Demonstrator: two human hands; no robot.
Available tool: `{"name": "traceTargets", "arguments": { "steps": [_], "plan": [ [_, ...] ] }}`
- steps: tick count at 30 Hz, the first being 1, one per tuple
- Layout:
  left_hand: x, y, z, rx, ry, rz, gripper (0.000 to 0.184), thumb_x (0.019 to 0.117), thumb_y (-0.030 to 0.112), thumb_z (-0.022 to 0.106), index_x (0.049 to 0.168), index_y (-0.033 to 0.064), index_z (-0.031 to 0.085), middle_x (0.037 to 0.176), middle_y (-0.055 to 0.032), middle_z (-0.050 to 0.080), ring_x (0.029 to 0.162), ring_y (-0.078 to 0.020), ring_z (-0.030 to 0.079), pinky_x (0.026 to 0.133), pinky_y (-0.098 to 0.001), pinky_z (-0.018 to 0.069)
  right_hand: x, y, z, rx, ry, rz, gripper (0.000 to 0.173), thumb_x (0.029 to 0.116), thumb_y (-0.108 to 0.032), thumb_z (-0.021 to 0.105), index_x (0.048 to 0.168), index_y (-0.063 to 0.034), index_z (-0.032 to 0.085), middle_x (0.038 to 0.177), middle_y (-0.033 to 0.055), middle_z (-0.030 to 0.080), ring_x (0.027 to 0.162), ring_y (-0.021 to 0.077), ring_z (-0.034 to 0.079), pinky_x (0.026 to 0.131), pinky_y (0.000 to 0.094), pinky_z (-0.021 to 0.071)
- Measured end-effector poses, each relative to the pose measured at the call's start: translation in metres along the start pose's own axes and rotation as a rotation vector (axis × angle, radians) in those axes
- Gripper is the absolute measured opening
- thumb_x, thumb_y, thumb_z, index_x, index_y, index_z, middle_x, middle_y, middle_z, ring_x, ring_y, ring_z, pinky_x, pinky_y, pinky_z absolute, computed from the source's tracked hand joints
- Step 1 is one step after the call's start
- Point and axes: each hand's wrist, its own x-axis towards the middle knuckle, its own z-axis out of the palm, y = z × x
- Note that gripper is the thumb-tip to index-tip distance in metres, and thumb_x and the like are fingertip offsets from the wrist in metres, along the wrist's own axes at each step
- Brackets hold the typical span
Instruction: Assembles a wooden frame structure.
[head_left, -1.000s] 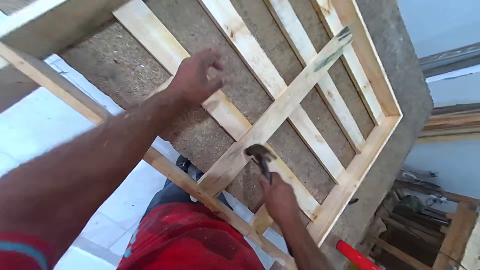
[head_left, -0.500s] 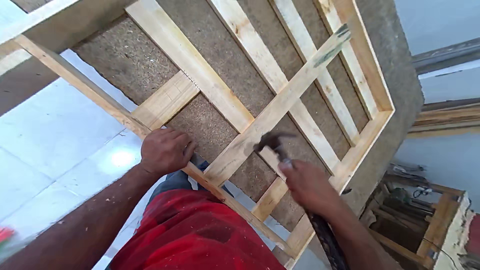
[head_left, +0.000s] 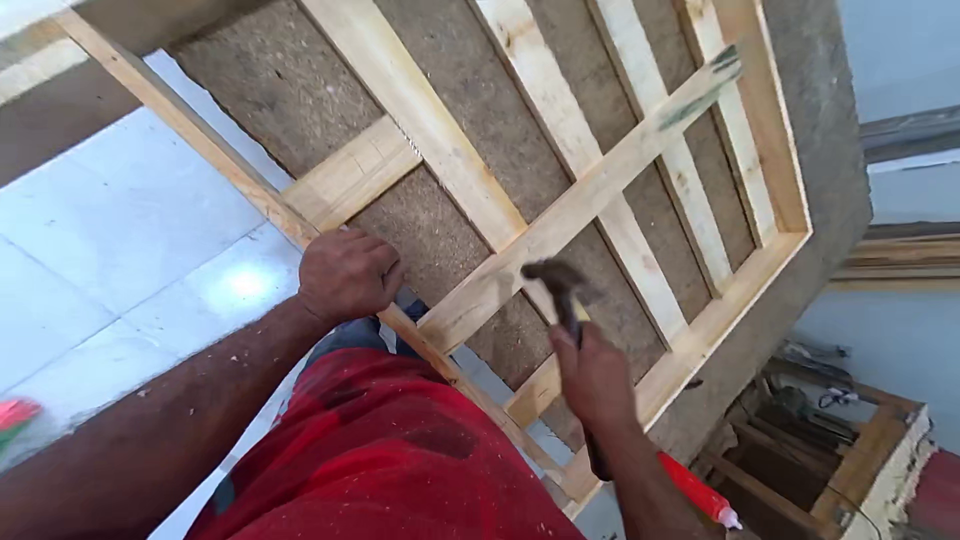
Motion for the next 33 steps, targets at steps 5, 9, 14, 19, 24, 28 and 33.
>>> {"name": "traceTargets", "arguments": {
  "steps": [5,9,14,19,24,28,33],
  "plan": [
    [0.001,-0.001,0.002,-0.002,0.032,-0.003,0.039,0.0998,0.036,0.046,0.087,0.0076,0.070,0.087,-0.0119,0.074,0.083,-0.0322,0.071,0.071,-0.0514,0.0543,0.001,-0.028,-0.009,0.548,0.320,-0.144,0.050,0.1062,-0.058,0.040,0.103,-0.0116,0.058,0.059,-0.0031,0.057,0.044,0.0138,0.057,0.039,0.0376,0.0537],
    [0.000,-0.002,0.004,-0.003,0.050,-0.006,0.039,0.0994,0.036,0.046,0.086,0.0082,0.069,0.087,-0.0111,0.074,0.085,-0.0317,0.072,0.072,-0.0507,0.0543,-0.010,-0.007,0.043,0.170,-0.394,0.173,0.048,0.1065,-0.053,0.043,0.103,-0.0085,0.061,0.069,0.0066,0.059,0.060,0.0225,0.062,0.058,0.0450,0.0549],
    [0.000,-0.004,0.004,-0.008,0.060,0.007,0.039,0.0997,0.037,0.047,0.086,0.0083,0.070,0.088,-0.0107,0.075,0.085,-0.0308,0.072,0.071,-0.0497,0.0544,-0.024,-0.002,-0.019,0.197,-0.300,0.098,0.054,0.1001,-0.065,0.045,0.091,-0.0155,0.065,0.060,0.0015,0.057,0.050,0.0187,0.058,0.047,0.0427,0.0522],
    [-0.001,-0.002,0.003,-0.008,0.071,0.008,0.040,0.0997,0.037,0.046,0.084,0.0082,0.069,0.086,-0.0107,0.074,0.083,-0.0307,0.071,0.071,-0.0499,0.0535,-0.021,-0.002,0.038,0.456,0.369,-0.192,0.056,0.1060,-0.061,0.037,0.101,-0.0094,0.058,0.058,-0.0031,0.058,0.046,0.0122,0.060,0.042,0.0366,0.0557],
    [-0.003,0.000,0.002,-0.010,0.058,0.002,0.039,0.0992,0.038,0.048,0.084,0.0095,0.070,0.087,-0.0095,0.075,0.086,-0.0298,0.072,0.073,-0.0490,0.0550,-0.019,0.024,0.086,-0.263,-0.244,-0.090,0.056,0.1041,-0.056,0.042,0.109,-0.0069,0.068,0.081,0.0113,0.072,0.076,0.0308,0.074,0.066,0.0528,0.0591],
    [-0.004,0.000,0.002,-0.039,0.038,-0.002,0.039,0.0996,0.037,0.049,0.084,0.0069,0.069,0.084,-0.0125,0.073,0.082,-0.0326,0.071,0.069,-0.0513,0.0546,-0.024,-0.013,0.017,0.047,-0.047,-0.212,0.058,0.1027,-0.062,0.042,0.100,-0.0097,0.066,0.060,0.0009,0.058,0.051,0.0182,0.059,0.047,0.0433,0.0522],
    [-0.002,-0.002,0.003,-0.036,0.081,0.007,0.037,0.0989,0.034,0.049,0.083,0.0072,0.068,0.084,-0.0115,0.073,0.083,-0.0311,0.071,0.070,-0.0499,0.0539,-0.035,-0.044,0.036,0.352,0.184,-0.400,0.058,0.1047,-0.064,0.038,0.105,-0.0114,0.063,0.064,-0.0035,0.061,0.051,0.0085,0.061,0.045,0.0336,0.0564]
  ]
}}
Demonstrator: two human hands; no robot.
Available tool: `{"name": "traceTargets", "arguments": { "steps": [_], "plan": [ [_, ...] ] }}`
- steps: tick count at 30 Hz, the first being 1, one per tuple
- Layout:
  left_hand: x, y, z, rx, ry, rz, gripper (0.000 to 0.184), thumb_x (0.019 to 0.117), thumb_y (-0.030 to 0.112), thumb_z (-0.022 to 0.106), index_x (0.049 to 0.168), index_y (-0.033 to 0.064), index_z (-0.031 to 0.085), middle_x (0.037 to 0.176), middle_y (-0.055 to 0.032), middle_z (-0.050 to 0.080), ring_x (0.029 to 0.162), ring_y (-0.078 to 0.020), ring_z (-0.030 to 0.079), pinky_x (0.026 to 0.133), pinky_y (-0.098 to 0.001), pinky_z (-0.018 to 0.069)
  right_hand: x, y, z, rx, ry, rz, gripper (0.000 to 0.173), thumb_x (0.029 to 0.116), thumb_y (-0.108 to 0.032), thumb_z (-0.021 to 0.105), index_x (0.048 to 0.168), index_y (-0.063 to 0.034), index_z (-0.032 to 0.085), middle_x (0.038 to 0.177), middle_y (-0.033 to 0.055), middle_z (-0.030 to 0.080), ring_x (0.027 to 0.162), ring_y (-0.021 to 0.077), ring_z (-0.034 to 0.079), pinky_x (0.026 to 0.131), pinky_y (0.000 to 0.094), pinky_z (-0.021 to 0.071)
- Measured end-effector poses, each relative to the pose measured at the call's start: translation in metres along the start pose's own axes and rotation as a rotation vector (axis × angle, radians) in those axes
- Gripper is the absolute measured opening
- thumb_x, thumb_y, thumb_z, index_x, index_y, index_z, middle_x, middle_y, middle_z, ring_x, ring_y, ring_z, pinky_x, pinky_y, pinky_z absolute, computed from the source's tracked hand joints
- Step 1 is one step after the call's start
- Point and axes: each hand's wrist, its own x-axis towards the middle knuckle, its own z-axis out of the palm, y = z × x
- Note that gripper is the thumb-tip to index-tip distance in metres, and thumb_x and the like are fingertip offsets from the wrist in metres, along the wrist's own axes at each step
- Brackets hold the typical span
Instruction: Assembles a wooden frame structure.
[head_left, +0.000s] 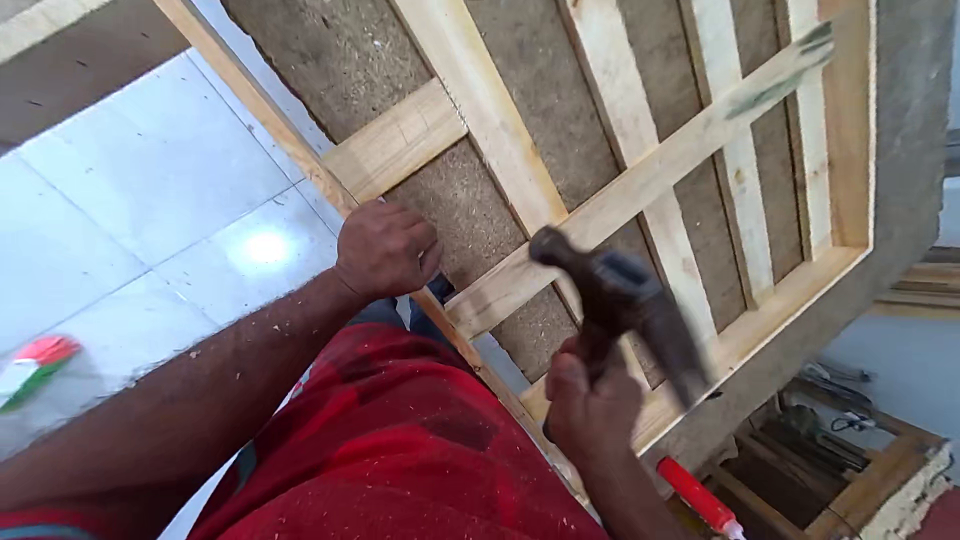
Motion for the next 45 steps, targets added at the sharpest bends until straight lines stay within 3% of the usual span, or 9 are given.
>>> {"name": "traceTargets", "arguments": {
  "steps": [5,10,13,18,22,25,31,38,45],
  "plan": [
    [0.000,0.001,0.000,-0.001,0.006,-0.004,0.036,0.0986,0.034,0.049,0.082,0.0083,0.069,0.085,-0.0101,0.074,0.083,-0.0300,0.071,0.069,-0.0482,0.0539,-0.006,0.017,0.010,-0.529,-0.897,0.478,0.060,0.1031,-0.063,0.039,0.115,-0.0089,0.063,0.090,0.0139,0.069,0.088,0.0333,0.071,0.075,0.0546,0.0576],
    [-0.001,0.001,0.001,0.000,0.008,-0.003,0.037,0.0991,0.034,0.048,0.084,0.0075,0.069,0.086,-0.0112,0.074,0.083,-0.0312,0.071,0.070,-0.0498,0.0538,0.008,-0.010,-0.039,-0.389,-0.203,0.028,0.057,0.1033,-0.063,0.039,0.086,-0.0139,0.063,0.055,-0.0041,0.050,0.046,0.0114,0.053,0.041,0.0338,0.0451],
    [0.000,0.000,0.001,0.006,0.028,-0.004,0.037,0.0986,0.034,0.048,0.082,0.0079,0.068,0.084,-0.0106,0.073,0.081,-0.0306,0.071,0.068,-0.0489,0.0527,-0.004,0.001,-0.003,-0.006,0.057,-0.062,0.053,0.1059,-0.060,0.039,0.096,-0.0140,0.062,0.062,-0.0061,0.060,0.050,0.0046,0.061,0.044,0.0292,0.0554],
    [0.000,0.000,0.000,0.011,0.022,0.007,0.037,0.0983,0.034,0.049,0.080,0.0086,0.067,0.082,-0.0094,0.073,0.080,-0.0293,0.071,0.068,-0.0474,0.0526,-0.041,0.058,0.029,-0.604,-0.714,0.213,0.053,0.1033,-0.056,0.042,0.109,-0.0083,0.065,0.085,0.0131,0.071,0.078,0.0332,0.074,0.066,0.0538,0.0584],
    [0.003,-0.003,-0.001,0.009,0.015,0.012,0.038,0.0987,0.035,0.048,0.082,0.0075,0.069,0.082,-0.0113,0.073,0.080,-0.0309,0.072,0.067,-0.0487,0.0542,-0.027,0.041,0.000,-0.569,-0.183,-0.133,0.053,0.1020,-0.054,0.047,0.087,-0.0076,0.068,0.060,0.0058,0.061,0.049,0.0230,0.064,0.042,0.0437,0.0513],
    [0.006,-0.002,-0.001,0.001,0.013,0.010,0.039,0.0997,0.036,0.047,0.080,0.0070,0.065,0.078,-0.0120,0.069,0.078,-0.0330,0.069,0.066,-0.0506,0.0522,-0.027,0.050,0.016,-0.273,0.030,-0.198,0.046,0.1046,-0.048,0.048,0.096,-0.0081,0.068,0.069,0.0025,0.066,0.059,0.0136,0.066,0.052,0.0353,0.0577],
    [0.003,0.003,-0.010,0.019,-0.086,-0.001,0.044,0.1012,0.038,0.046,0.089,0.0064,0.073,0.090,-0.0142,0.074,0.090,-0.0349,0.072,0.077,-0.0548,0.0557,-0.043,0.061,0.022,-0.538,-0.691,0.245,0.061,0.1049,-0.062,0.035,0.108,-0.0072,0.062,0.090,0.0162,0.070,0.082,0.0376,0.072,0.067,0.0571,0.0572],
    [0.008,0.024,-0.021,0.003,-0.429,0.130,0.055,0.1056,0.047,0.042,0.102,0.0032,0.075,0.101,-0.0225,0.073,0.101,-0.0462,0.069,0.090,-0.0669,0.0510,-0.129,0.066,-0.004,-0.037,-0.020,0.743,0.064,0.1013,-0.067,0.041,0.107,-0.0091,0.067,0.079,0.0094,0.067,0.076,0.0286,0.069,0.069,0.0527,0.0563],
    [-0.017,0.169,0.028,-0.198,-0.839,0.701,0.049,0.1032,0.049,0.051,0.119,0.0077,0.073,0.124,-0.0126,0.072,0.118,-0.0322,0.068,0.101,-0.0537,0.0543,-0.278,0.065,0.038,0.595,0.457,1.235,0.051,0.1005,-0.058,0.050,0.124,-0.0145,0.062,0.077,0.0049,0.062,0.060,0.0206,0.062,0.058,0.0446,0.0555]
  ]
}}
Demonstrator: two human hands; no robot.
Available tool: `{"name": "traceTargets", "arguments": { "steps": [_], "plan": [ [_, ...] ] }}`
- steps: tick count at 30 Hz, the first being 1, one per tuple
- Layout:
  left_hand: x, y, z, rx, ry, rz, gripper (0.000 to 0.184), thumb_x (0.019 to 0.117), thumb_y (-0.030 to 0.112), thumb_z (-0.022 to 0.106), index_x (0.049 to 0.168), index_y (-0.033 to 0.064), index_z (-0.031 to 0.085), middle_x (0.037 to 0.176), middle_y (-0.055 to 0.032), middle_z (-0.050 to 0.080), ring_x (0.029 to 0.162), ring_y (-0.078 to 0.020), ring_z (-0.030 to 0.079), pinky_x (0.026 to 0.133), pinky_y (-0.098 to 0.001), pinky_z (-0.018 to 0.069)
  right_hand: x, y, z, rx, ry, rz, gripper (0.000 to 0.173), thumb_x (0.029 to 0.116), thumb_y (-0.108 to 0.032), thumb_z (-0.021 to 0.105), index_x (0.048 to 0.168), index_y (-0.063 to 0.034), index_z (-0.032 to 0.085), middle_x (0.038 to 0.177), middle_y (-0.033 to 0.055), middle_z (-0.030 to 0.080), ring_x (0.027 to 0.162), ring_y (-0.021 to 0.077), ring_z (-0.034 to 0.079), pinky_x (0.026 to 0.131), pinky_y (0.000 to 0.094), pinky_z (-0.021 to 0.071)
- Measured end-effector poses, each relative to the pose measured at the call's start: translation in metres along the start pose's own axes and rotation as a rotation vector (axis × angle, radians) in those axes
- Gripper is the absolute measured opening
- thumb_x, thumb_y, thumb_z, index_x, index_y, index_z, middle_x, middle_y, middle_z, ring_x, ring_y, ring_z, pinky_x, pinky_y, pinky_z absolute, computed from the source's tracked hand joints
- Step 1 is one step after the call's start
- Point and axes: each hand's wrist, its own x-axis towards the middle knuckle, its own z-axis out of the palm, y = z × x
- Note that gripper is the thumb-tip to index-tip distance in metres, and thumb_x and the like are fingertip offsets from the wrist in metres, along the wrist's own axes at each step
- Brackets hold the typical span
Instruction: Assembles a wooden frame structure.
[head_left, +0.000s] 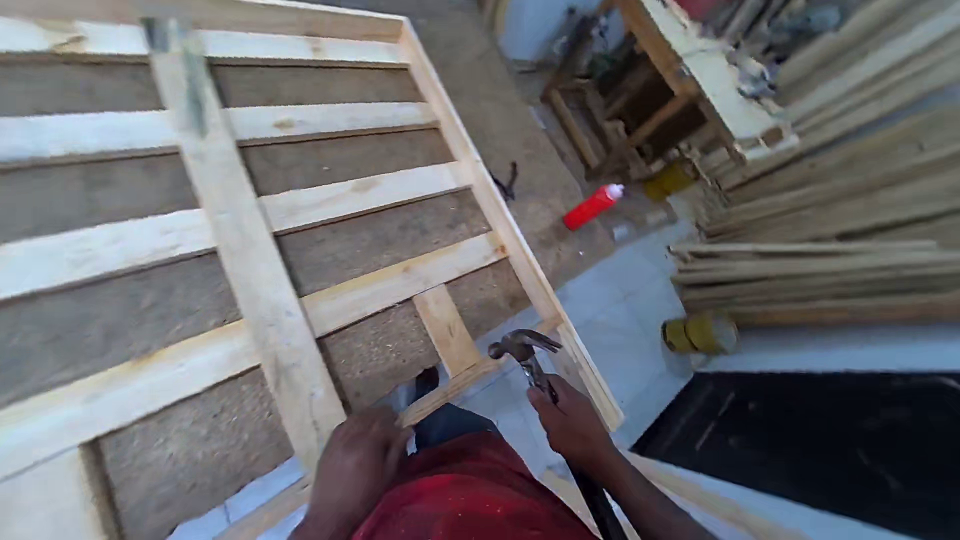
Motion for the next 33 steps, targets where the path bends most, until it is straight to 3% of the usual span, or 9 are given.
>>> {"name": "traceTargets", "arguments": {
  "steps": [5,8,9,12,16,19,24,28,33],
  "plan": [
    [0.059,0.062,0.031,0.003,-0.136,0.145,0.047,0.1027,0.049,0.051,0.125,0.0132,0.071,0.130,-0.0081,0.069,0.125,-0.0281,0.064,0.106,-0.0514,0.0512,-0.026,0.079,-0.054,0.302,0.182,0.144,0.039,0.1055,-0.042,0.051,0.118,-0.0070,0.062,0.069,0.0064,0.061,0.052,0.0209,0.059,0.050,0.0402,0.0544],
    [0.085,0.095,0.043,0.008,-0.191,0.101,0.048,0.1022,0.048,0.055,0.128,0.0107,0.070,0.128,-0.0111,0.070,0.124,-0.0301,0.064,0.106,-0.0533,0.0510,-0.023,0.118,-0.100,0.347,0.280,0.159,0.028,0.1063,-0.030,0.053,0.112,-0.0051,0.064,0.078,0.0069,0.070,0.062,0.0198,0.068,0.061,0.0384,0.0599],
    [0.096,0.107,0.049,0.009,-0.194,0.079,0.048,0.1016,0.048,0.057,0.128,0.0100,0.070,0.126,-0.0118,0.070,0.121,-0.0309,0.065,0.104,-0.0542,0.0518,-0.016,0.133,-0.117,0.325,0.275,0.178,0.026,0.1070,-0.029,0.054,0.116,-0.0058,0.063,0.082,0.0072,0.071,0.065,0.0198,0.069,0.063,0.0382,0.0613],
    [0.135,0.153,0.072,-0.006,-0.170,0.006,0.046,0.1007,0.047,0.061,0.128,0.0104,0.069,0.123,-0.0141,0.070,0.116,-0.0333,0.067,0.100,-0.0569,0.0539,0.021,0.184,-0.160,0.212,0.234,0.195,0.031,0.1070,-0.035,0.053,0.118,-0.0071,0.060,0.074,0.0095,0.062,0.058,0.0232,0.062,0.056,0.0431,0.0559],
    [0.195,0.223,0.109,-0.055,-0.152,-0.218,0.048,0.1004,0.046,0.064,0.132,0.0097,0.066,0.126,-0.0158,0.069,0.117,-0.0351,0.066,0.100,-0.0611,0.0519,0.085,0.232,-0.196,0.147,0.070,0.112,0.038,0.1072,-0.047,0.049,0.111,-0.0109,0.061,0.069,0.0071,0.061,0.053,0.0216,0.060,0.050,0.0420,0.0545],
    [0.234,0.254,0.139,-0.034,-0.188,-0.343,0.051,0.1028,0.050,0.058,0.135,0.0110,0.064,0.127,-0.0134,0.069,0.117,-0.0331,0.067,0.100,-0.0628,0.0515,0.126,0.249,-0.204,0.108,-0.035,-0.043,0.040,0.1055,-0.052,0.048,0.112,-0.0151,0.064,0.068,0.0036,0.060,0.053,0.0195,0.059,0.049,0.0428,0.0534],
    [0.266,0.270,0.164,0.232,-0.440,-0.444,0.069,0.1012,0.073,0.028,0.126,0.0238,0.069,0.105,-0.0164,0.074,0.100,-0.0418,0.071,0.081,-0.0729,0.0512,0.174,0.256,-0.202,0.190,-0.280,-0.148,0.040,0.1070,-0.050,0.046,0.108,-0.0139,0.063,0.069,0.0037,0.060,0.055,0.0189,0.059,0.050,0.0411,0.0523],
    [0.270,0.264,0.162,0.204,-0.544,-0.397,0.075,0.0987,0.077,0.024,0.134,0.0262,0.066,0.113,-0.0156,0.074,0.109,-0.0403,0.070,0.088,-0.0735,0.0497,0.204,0.258,-0.208,0.382,-0.562,-0.045,0.042,0.1100,-0.046,0.042,0.109,-0.0080,0.060,0.073,0.0077,0.061,0.049,0.0198,0.057,0.046,0.0358,0.0526],
    [0.282,0.265,0.163,0.172,-0.588,-0.468,0.077,0.0989,0.077,0.024,0.129,0.0223,0.070,0.115,-0.0134,0.074,0.111,-0.0367,0.069,0.093,-0.0719,0.0483,0.238,0.261,-0.225,0.375,-0.749,-0.019,0.045,0.1111,-0.047,0.037,0.111,-0.0068,0.059,0.070,0.0080,0.060,0.047,0.0183,0.056,0.044,0.0326,0.0519]
  ]
}}
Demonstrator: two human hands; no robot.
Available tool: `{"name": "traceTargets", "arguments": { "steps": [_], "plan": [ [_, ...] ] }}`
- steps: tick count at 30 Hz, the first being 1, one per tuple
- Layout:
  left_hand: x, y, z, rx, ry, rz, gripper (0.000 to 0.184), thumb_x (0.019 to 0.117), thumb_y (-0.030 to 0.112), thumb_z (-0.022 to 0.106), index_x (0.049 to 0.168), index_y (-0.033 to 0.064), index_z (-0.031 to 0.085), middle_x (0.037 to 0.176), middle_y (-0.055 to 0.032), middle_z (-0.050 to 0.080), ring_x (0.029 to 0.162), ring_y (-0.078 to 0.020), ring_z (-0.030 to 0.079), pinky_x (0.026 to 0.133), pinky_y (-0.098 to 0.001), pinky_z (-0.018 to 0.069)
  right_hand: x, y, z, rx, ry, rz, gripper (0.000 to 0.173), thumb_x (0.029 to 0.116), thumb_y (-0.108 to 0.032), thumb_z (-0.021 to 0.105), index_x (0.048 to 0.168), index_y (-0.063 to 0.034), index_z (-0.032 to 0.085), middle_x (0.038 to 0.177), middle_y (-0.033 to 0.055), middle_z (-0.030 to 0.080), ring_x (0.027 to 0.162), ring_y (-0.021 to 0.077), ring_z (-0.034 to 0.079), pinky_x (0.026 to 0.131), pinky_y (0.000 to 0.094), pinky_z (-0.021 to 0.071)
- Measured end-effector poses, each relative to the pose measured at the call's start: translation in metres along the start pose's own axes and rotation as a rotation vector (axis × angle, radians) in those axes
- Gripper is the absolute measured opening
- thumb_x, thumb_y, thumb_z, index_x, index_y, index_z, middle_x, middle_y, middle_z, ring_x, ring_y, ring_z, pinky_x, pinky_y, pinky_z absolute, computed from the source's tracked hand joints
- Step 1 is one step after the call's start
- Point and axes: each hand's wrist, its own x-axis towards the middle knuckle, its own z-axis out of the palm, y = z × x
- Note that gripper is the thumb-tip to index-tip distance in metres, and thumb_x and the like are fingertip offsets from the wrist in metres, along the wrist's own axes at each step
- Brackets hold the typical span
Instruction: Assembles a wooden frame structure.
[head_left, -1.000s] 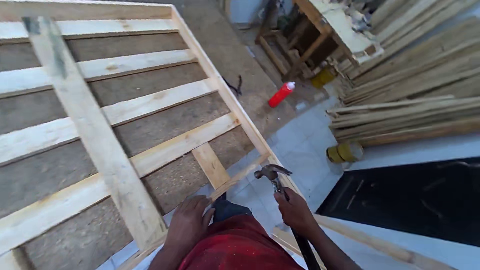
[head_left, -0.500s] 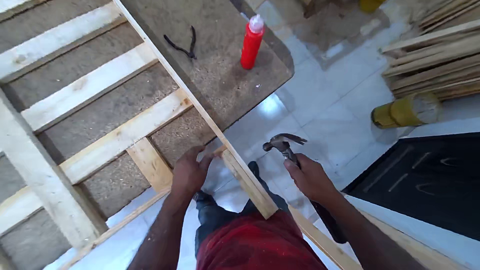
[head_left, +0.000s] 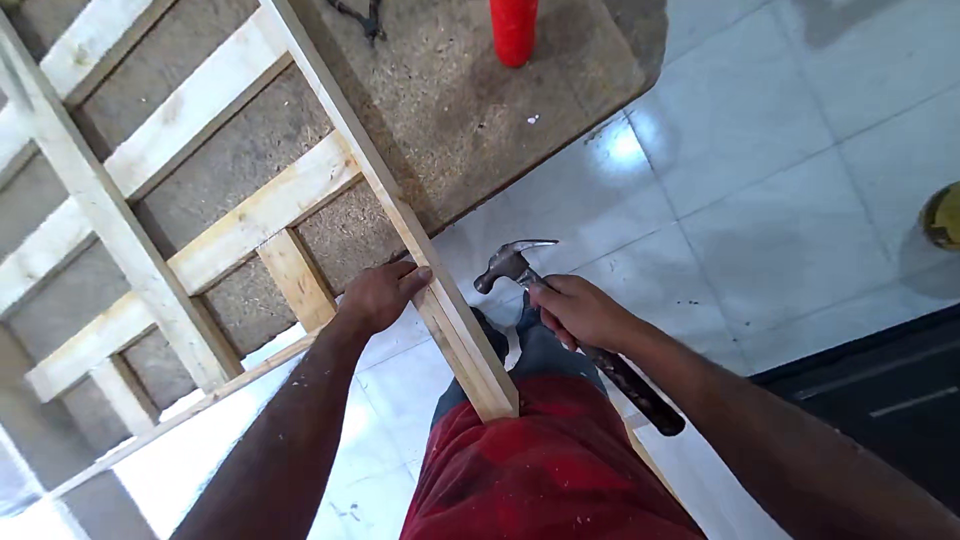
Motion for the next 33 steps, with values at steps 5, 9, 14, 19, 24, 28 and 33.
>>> {"name": "traceTargets", "arguments": {
  "steps": [5,9,14,19,24,28,33],
  "plan": [
    [0.001,0.000,0.000,-0.003,0.045,0.014,0.079,0.0989,0.077,0.020,0.113,0.0196,0.073,0.098,-0.0128,0.074,0.097,-0.0348,0.071,0.083,-0.0696,0.0515,0.033,-0.004,-0.016,-0.007,-0.065,0.017,0.046,0.1112,-0.047,0.037,0.107,-0.0052,0.058,0.068,0.0080,0.058,0.046,0.0176,0.054,0.044,0.0324,0.0511],
    [0.003,0.002,0.002,0.016,0.059,-0.003,0.077,0.0991,0.076,0.022,0.111,0.0198,0.074,0.097,-0.0117,0.074,0.094,-0.0339,0.072,0.080,-0.0679,0.0525,0.055,-0.008,-0.017,0.096,-0.138,0.054,0.046,0.1110,-0.047,0.037,0.108,-0.0055,0.057,0.065,0.0063,0.055,0.043,0.0158,0.052,0.041,0.0311,0.0504],
    [0.006,-0.002,0.004,0.035,0.064,-0.008,0.085,0.0932,0.084,0.017,0.103,0.0208,0.073,0.087,-0.0087,0.072,0.086,-0.0309,0.072,0.073,-0.0649,0.0533,0.069,-0.010,-0.020,0.175,-0.293,0.089,0.049,0.1102,-0.051,0.036,0.108,-0.0070,0.058,0.065,0.0051,0.052,0.041,0.0138,0.049,0.039,0.0297,0.0489],
    [0.005,0.000,0.002,0.046,0.082,-0.007,0.085,0.0916,0.085,0.016,0.094,0.0193,0.071,0.077,-0.0061,0.068,0.076,-0.0280,0.069,0.066,-0.0609,0.0522,0.073,-0.022,-0.046,0.058,-0.395,0.099,0.048,0.1103,-0.050,0.036,0.106,-0.0080,0.060,0.062,0.0032,0.050,0.040,0.0117,0.045,0.037,0.0281,0.0453],
    [0.005,0.001,0.003,0.032,0.083,-0.025,0.087,0.0897,0.087,0.017,0.095,0.0192,0.070,0.076,-0.0063,0.067,0.075,-0.0285,0.068,0.064,-0.0610,0.0517,0.086,-0.024,-0.063,0.408,-0.097,0.098,0.050,0.1098,-0.055,0.029,0.102,-0.0117,0.054,0.061,-0.0016,0.044,0.039,0.0091,0.042,0.036,0.0273,0.0458],
    [0.005,-0.001,0.004,0.043,0.090,-0.029,0.090,0.0869,0.090,0.014,0.095,0.0201,0.070,0.075,-0.0050,0.067,0.074,-0.0272,0.068,0.064,-0.0600,0.0518,0.075,-0.011,-0.030,0.195,-0.444,0.173,0.050,0.1102,-0.052,0.034,0.102,-0.0077,0.057,0.059,0.0018,0.046,0.038,0.0110,0.043,0.037,0.0287,0.0456],
    [0.006,-0.002,0.006,0.052,0.096,-0.025,0.093,0.0848,0.093,0.012,0.092,0.0193,0.069,0.072,-0.0055,0.064,0.070,-0.0274,0.067,0.061,-0.0595,0.0509,0.093,-0.008,-0.059,0.257,-0.264,0.155,0.050,0.1101,-0.053,0.031,0.099,-0.0097,0.055,0.061,-0.0006,0.045,0.040,0.0090,0.041,0.037,0.0264,0.0439]
  ]
}}
